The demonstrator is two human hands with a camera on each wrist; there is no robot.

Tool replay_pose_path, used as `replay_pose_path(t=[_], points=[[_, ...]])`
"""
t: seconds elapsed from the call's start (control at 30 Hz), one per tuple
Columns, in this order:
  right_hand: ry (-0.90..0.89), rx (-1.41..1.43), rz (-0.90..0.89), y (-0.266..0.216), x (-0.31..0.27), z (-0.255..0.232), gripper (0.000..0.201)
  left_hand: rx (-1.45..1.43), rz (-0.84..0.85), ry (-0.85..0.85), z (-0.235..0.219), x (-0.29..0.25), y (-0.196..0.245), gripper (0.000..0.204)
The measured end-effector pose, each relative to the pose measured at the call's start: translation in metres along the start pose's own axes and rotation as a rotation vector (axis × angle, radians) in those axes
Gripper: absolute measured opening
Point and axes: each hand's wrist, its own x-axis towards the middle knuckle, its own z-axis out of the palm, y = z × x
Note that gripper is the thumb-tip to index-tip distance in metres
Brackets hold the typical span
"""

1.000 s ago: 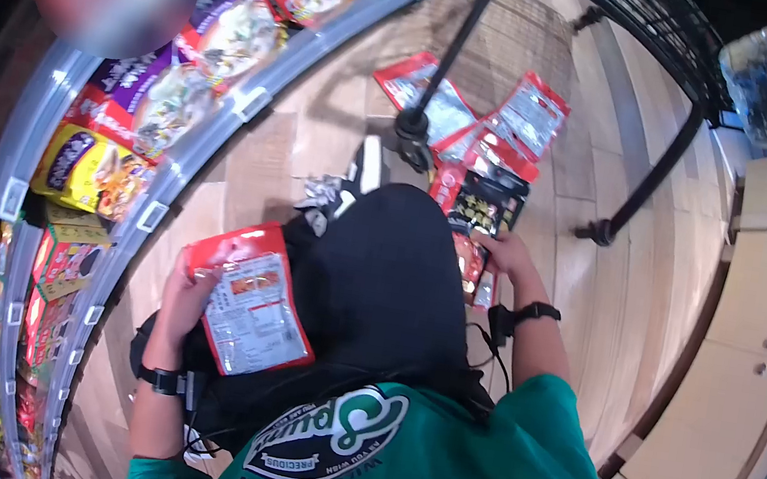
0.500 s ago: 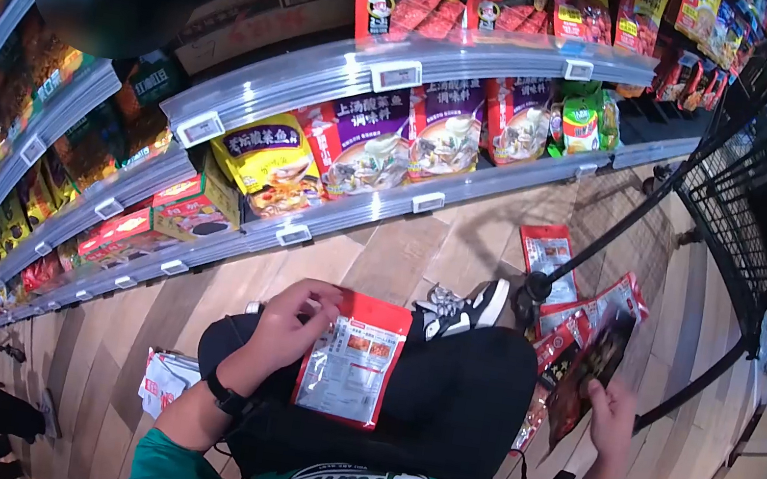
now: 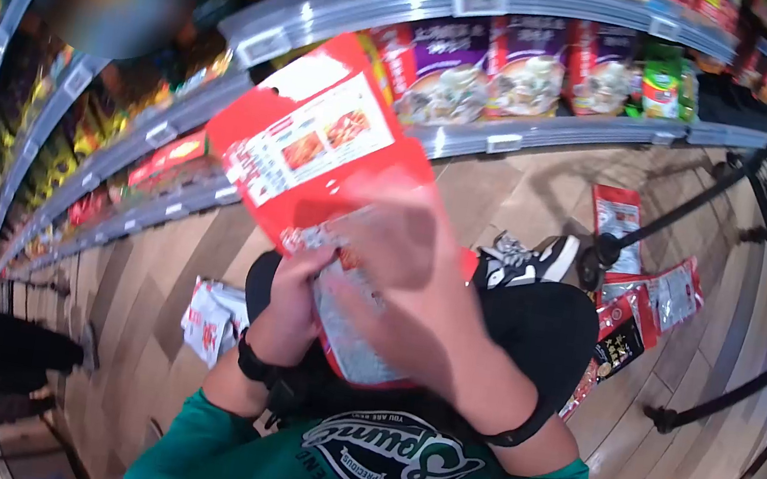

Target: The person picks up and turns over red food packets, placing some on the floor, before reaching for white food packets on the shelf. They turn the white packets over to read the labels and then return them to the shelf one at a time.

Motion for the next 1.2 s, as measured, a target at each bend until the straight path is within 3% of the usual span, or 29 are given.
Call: replay_pose_path(t=[0.07, 0.1, 0.17, 0.23, 0.3, 0.33, 0.47, 0.6, 0.67, 0.73, 0.83, 1.03, 1.2], points=[[0.063, -0.426, 0.066, 0.019, 0.0, -0.008, 0.072, -0.078, 0.017, 0.044, 0.003, 0.002, 0.003, 0.047], [0.092, -0.373, 0.107, 0.031, -0.002, -0.015, 0.084, -0.135, 0.038, 0.029, 0.004, 0.012, 0.005, 0.044], [0.029, 0.284, 0.47, 0.056, -0.013, -0.018, 0.086, -0.105, 0.013, 0.07, -0.007, 0.026, 0.007, 0.044], [-0.11, 0.694, 0.633, 0.09, -0.024, -0.016, 0.077, -0.014, 0.065, 0.06, 0.002, 0.044, 0.019, 0.042], [-0.276, 0.914, 0.731, 0.114, -0.027, -0.007, 0.069, 0.129, 0.085, 0.067, -0.001, 0.067, 0.022, 0.047], [-0.195, 0.89, 0.705, 0.124, -0.029, 0.003, 0.055, 0.133, 0.082, 0.068, -0.003, 0.077, 0.022, 0.047], [-0.142, 0.818, 0.777, 0.16, -0.038, 0.013, 0.039, 0.028, -0.061, 0.133, -0.029, 0.103, 0.003, 0.045], [-0.08, 0.56, 0.729, 0.167, -0.042, 0.009, 0.039, -0.134, -0.046, 0.138, -0.05, 0.108, -0.018, 0.04], [0.107, 0.642, 0.72, 0.181, -0.042, 0.008, 0.039, -0.113, -0.083, 0.078, -0.076, 0.112, -0.017, 0.039], [0.462, 0.804, 0.705, 0.188, -0.039, 0.004, 0.04, -0.093, -0.075, 0.078, -0.059, 0.113, -0.012, 0.041], [0.778, 0.911, 0.732, 0.192, -0.032, -0.016, 0.039, -0.051, -0.097, 0.074, -0.054, 0.113, -0.016, 0.046], [0.818, 1.065, 0.621, 0.187, -0.039, -0.019, 0.038, -0.068, -0.111, 0.053, -0.054, 0.103, -0.017, 0.048], [0.812, 0.991, 0.571, 0.189, -0.041, -0.008, 0.035, -0.092, -0.106, -0.013, -0.056, 0.102, -0.018, 0.053]])
